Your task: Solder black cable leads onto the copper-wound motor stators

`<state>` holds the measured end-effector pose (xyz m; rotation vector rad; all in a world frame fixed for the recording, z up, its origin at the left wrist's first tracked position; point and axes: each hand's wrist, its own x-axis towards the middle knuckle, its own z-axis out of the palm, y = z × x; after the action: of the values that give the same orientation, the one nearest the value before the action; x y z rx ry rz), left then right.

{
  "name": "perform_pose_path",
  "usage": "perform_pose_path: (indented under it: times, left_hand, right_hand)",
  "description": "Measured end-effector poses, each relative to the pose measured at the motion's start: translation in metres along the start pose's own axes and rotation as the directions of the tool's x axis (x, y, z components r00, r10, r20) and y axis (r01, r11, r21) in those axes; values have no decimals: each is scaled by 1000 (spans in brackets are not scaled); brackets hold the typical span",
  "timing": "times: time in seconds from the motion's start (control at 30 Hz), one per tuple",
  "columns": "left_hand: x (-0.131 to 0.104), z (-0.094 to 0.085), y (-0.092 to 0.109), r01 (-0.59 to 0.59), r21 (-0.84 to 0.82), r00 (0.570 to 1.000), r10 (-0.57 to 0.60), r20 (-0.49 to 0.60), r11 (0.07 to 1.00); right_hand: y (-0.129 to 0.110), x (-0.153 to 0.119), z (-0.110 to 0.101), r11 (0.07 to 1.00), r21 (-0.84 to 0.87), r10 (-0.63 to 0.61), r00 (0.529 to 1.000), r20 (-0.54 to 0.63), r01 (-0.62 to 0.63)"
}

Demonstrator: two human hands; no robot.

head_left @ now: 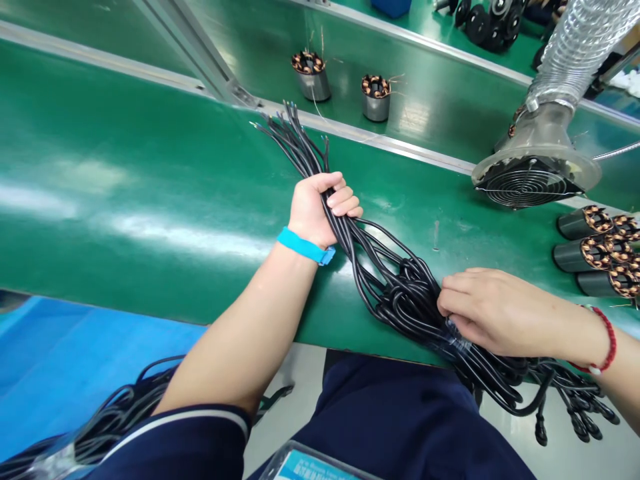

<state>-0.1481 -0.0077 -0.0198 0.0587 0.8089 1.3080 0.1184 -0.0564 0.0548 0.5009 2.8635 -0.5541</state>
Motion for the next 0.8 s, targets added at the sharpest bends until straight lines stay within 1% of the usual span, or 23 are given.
perform_pose_path:
  times: [0.13, 0.33, 0.57, 0.7, 0.8]
  left_hand:
    - [0, 0, 0, 9, 4, 1000, -9, -4, 1000]
    - [-1, 1, 0, 8, -23, 1000, -7, 16, 1000]
    - [1, 0, 0, 4, -25, 1000, -4, 8, 1000]
    - [1, -1, 0, 8, -19, 1000, -8, 13, 1000]
    - [2, -2, 0, 17, -15, 1000, -17, 26, 1000]
  right_hand:
    - [0, 4, -4, 1000, -4, -20, 1000, 20, 20]
    - [0, 4, -2, 1000, 17, -14, 1000, 22, 14]
    - [7, -4, 2, 998, 33, -45, 997, -59, 47]
    - [19, -21, 5, 997, 75, 44, 991, -128, -34]
    - [21, -34, 10, 957, 232, 213, 963, -166, -171]
